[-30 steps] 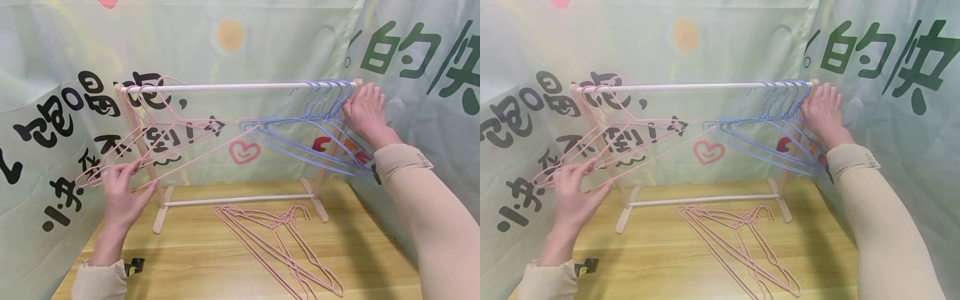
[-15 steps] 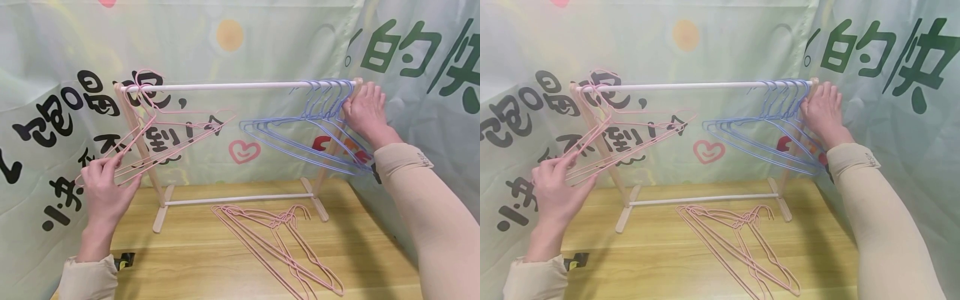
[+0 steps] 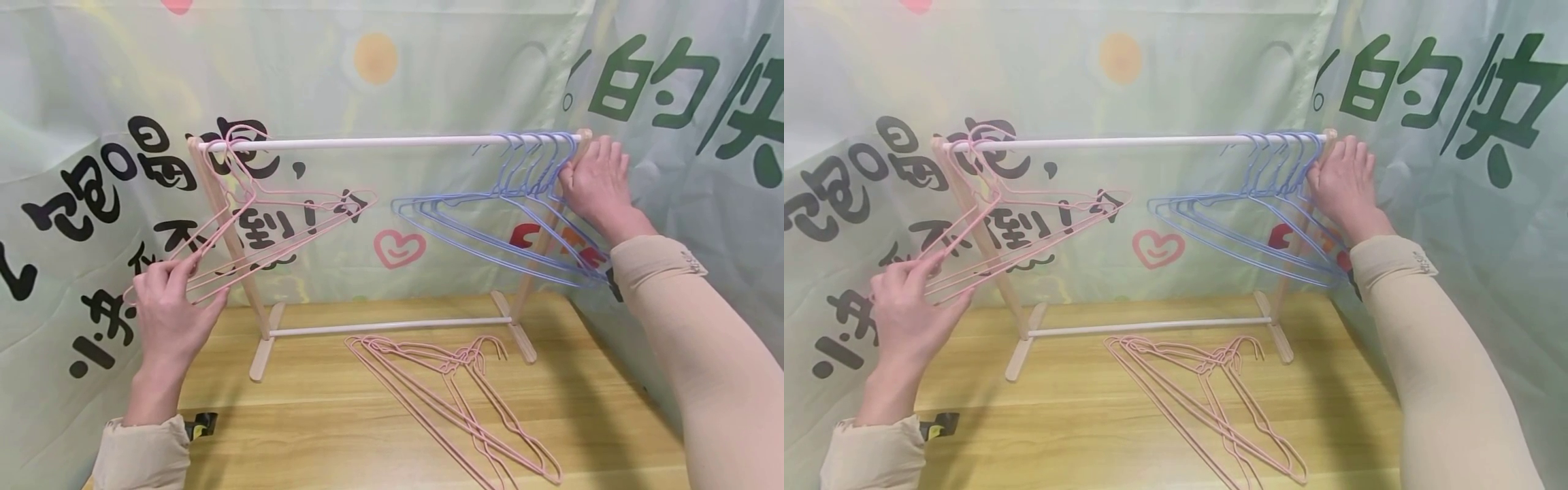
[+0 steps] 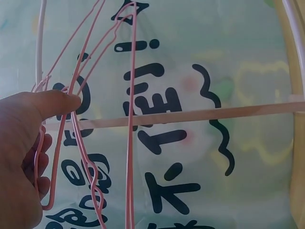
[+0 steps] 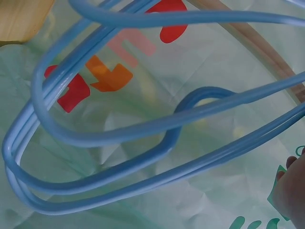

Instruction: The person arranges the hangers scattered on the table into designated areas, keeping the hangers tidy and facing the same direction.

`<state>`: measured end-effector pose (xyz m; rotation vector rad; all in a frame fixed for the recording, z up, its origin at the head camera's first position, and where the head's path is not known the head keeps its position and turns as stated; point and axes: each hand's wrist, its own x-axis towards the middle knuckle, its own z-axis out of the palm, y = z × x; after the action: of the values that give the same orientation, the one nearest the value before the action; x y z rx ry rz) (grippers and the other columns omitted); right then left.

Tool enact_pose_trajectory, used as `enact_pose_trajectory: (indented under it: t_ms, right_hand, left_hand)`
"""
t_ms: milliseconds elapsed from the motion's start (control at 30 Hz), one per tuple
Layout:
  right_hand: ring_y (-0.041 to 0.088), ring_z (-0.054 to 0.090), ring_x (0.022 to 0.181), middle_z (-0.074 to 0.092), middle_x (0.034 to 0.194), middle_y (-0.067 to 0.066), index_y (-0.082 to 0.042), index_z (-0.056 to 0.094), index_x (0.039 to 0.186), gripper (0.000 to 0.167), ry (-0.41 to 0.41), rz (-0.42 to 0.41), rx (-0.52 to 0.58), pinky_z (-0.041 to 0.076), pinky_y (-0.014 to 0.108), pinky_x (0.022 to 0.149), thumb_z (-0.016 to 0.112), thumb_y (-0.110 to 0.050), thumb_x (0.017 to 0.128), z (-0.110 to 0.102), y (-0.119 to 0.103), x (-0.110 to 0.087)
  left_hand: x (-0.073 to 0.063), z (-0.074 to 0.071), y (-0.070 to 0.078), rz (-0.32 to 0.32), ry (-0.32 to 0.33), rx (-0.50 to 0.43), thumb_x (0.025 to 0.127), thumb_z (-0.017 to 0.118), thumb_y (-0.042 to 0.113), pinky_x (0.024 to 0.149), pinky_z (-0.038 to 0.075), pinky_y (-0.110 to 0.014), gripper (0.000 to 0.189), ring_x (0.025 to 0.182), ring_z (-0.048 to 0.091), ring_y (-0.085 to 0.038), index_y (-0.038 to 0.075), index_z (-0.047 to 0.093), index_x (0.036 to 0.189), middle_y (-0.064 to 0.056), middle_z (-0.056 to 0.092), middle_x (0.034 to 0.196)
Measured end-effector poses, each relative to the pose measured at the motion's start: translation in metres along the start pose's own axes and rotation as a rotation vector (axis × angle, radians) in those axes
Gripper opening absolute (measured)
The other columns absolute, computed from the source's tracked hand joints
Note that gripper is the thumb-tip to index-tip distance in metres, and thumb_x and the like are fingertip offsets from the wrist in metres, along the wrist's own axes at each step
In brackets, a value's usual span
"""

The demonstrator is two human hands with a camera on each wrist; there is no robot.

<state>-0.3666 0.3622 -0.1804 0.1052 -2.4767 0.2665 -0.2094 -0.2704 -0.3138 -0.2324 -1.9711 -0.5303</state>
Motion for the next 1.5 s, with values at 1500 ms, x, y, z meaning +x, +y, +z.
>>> enact_pose_trajectory:
  t_ms: [1500]
  right_hand:
    - [0.045, 0.026, 0.100, 0.027, 0.102, 0.025, 0.012, 0.034, 0.112, 0.037, 0.004, 0.003, 0.007, 0.023, 0.058, 0.088, 0.035, -0.024, 0.102, 0.000, -0.002, -0.001]
  left_hand:
    - [-0.018, 0.016, -0.020, 0.072, 0.032, 0.095, 0.073, 0.082, 0.003, 0.091, 0.032, -0.064, 0.076, 0.108, 0.039, -0.054, 0.002, 0.055, 0.145, -0.035, 0.051, 0.128]
